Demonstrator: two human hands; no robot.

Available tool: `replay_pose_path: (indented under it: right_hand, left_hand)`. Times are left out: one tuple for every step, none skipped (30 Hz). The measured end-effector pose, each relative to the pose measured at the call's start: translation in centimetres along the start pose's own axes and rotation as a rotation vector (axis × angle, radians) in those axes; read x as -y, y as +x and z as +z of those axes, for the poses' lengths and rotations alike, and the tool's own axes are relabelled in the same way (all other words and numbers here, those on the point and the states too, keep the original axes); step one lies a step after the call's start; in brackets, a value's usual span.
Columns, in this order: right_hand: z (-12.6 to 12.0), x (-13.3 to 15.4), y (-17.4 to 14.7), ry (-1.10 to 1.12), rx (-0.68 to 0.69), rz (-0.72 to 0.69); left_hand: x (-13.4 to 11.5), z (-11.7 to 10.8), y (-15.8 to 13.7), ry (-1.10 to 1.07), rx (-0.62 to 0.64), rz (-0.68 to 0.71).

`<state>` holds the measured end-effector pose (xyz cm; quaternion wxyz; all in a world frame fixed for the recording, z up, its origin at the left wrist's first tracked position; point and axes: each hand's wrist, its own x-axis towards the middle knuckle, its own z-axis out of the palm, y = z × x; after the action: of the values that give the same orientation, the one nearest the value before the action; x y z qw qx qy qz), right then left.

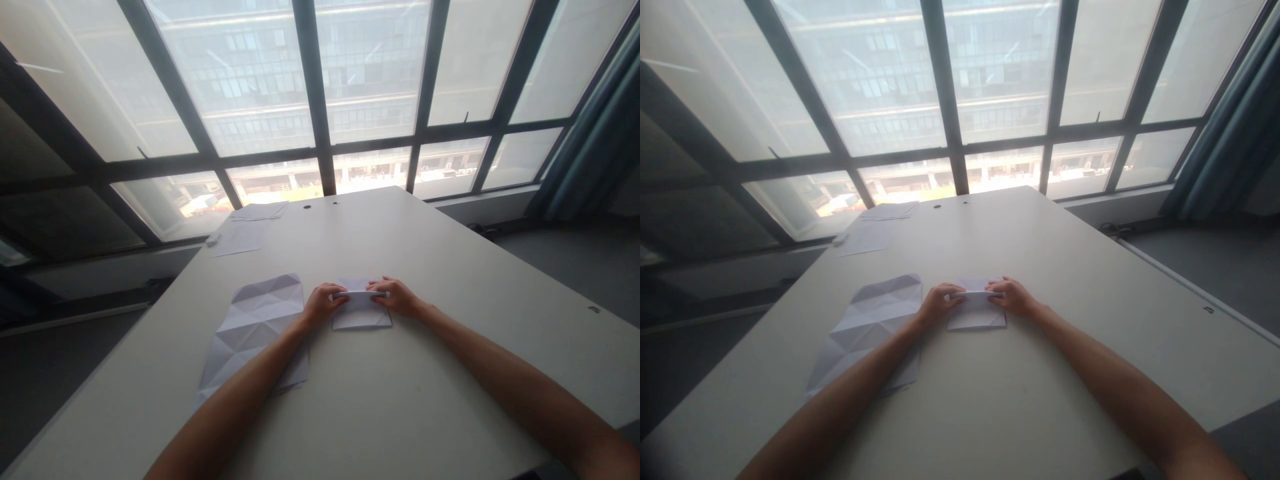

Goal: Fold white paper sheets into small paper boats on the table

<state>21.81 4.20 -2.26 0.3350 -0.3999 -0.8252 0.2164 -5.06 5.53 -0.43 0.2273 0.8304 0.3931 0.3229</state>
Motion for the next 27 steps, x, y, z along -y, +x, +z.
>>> replay_pose_path:
  right_hand:
    - [0.2, 0.0, 0.0, 0.054, -0.055, 0.009]
    - [0.3, 0.0, 0.0, 0.113, -0.103, 0.023]
    - [0.4, 0.2, 0.1, 0.174, -0.147, 0.043]
    - [0.4, 0.4, 0.1, 0.237, -0.189, 0.068]
    - [0.4, 0.7, 0.2, 0.298, -0.233, 0.096]
    - [0.5, 1.1, 0.3, 0.358, -0.278, 0.123]
    - [0.5, 1.5, 0.4, 0.419, -0.321, 0.147]
    - [0.6, 1.9, 0.6, 0.479, -0.361, 0.169]
    - [0.6, 2.3, 0.7, 0.537, -0.395, 0.191]
    - [0.7, 2.7, 0.8, 0.592, -0.417, 0.214]
    - [0.8, 3.0, 0.9, 0.642, -0.426, 0.237]
    - [0.9, 3.2, 1.0, 0.682, -0.425, 0.262]
    - [1.0, 3.3, 1.0, 0.708, -0.421, 0.288]
    - [1.1, 3.4, 1.0, 0.716, -0.41, 0.314]
    - [1.2, 3.3, 1.0, 0.707, -0.395, 0.34]
    - [1.2, 3.2, 1.0, 0.684, -0.381, 0.366]
    - [1.3, 3.0, 1.0, 0.65, -0.368, 0.391]
    - [1.4, 2.8, 0.9, 0.607, -0.354, 0.411]
    - [1.5, 2.5, 0.9, 0.557, -0.338, 0.422]
    - [1.6, 2.3, 0.9, 0.504, -0.323, 0.425]
    - [1.7, 2.2, 0.9, 0.451, -0.309, 0.422]
    - [1.8, 2.1, 0.9, 0.396, -0.291, 0.413]
    - [1.9, 2.0, 0.8, 0.338, -0.274, 0.402]
    - [2.0, 2.1, 0.8, 0.27, -0.262, 0.396]
    - [2.0, 2.1, 0.8, 0.186, -0.25, 0.395]
    - [1.9, 2.3, 0.7, 0.084, -0.239, 0.398]
    - [1.8, 2.5, 0.6, -0.032, -0.231, 0.401]
  left_hand:
    - [0.0, 0.0, 0.0, -0.052, -0.021, -0.019]
    - [-0.1, 0.0, 0.0, -0.104, -0.04, -0.037]
    - [-0.2, 0.0, 0.0, -0.155, -0.058, -0.056]
    - [-0.3, 0.0, 0.0, -0.209, -0.08, -0.076]
    - [-0.5, 0.0, 0.0, -0.265, -0.105, -0.096]
    - [-0.7, 0.1, 0.0, -0.324, -0.132, -0.116]
    - [-0.9, 0.1, 0.0, -0.383, -0.159, -0.136]
    - [-1.0, 0.1, 0.0, -0.443, -0.184, -0.154]
    - [-1.1, 0.2, -0.1, -0.503, -0.2, -0.171]
    - [-1.2, 0.3, -0.1, -0.556, -0.202, -0.187]
    - [-1.2, 0.3, -0.1, -0.595, -0.194, -0.202]
    - [-1.2, 0.3, 0.0, -0.613, -0.187, -0.218]
    - [-1.2, 0.3, 0.0, -0.607, -0.193, -0.228]
    - [-1.2, 0.3, 0.1, -0.577, -0.222, -0.233]
    - [-1.3, 0.3, 0.1, -0.523, -0.27, -0.227]
    - [-1.4, 0.2, 0.2, -0.449, -0.325, -0.206]
    - [-1.5, 0.2, 0.2, -0.358, -0.372, -0.17]
    - [-1.7, 0.2, 0.1, -0.259, -0.393, -0.123]
    - [-2.0, 0.2, 0.0, -0.159, -0.379, -0.071]
    - [-2.2, 0.2, -0.1, -0.068, -0.332, -0.018]
    - [-2.5, 0.4, -0.3, 0.01, -0.259, 0.03]
    - [-2.7, 0.6, -0.5, 0.072, -0.175, 0.066]
    - [-2.8, 0.9, -0.7, 0.129, -0.084, 0.091]
    - [-2.9, 1.2, -0.9, 0.189, 0.01, 0.106]
    - [-2.9, 1.6, -1.1, 0.253, 0.104, 0.113]
    - [-2.9, 1.9, -1.3, 0.318, 0.189, 0.112]
    - [-2.8, 2.2, -1.4, 0.376, 0.261, 0.108]
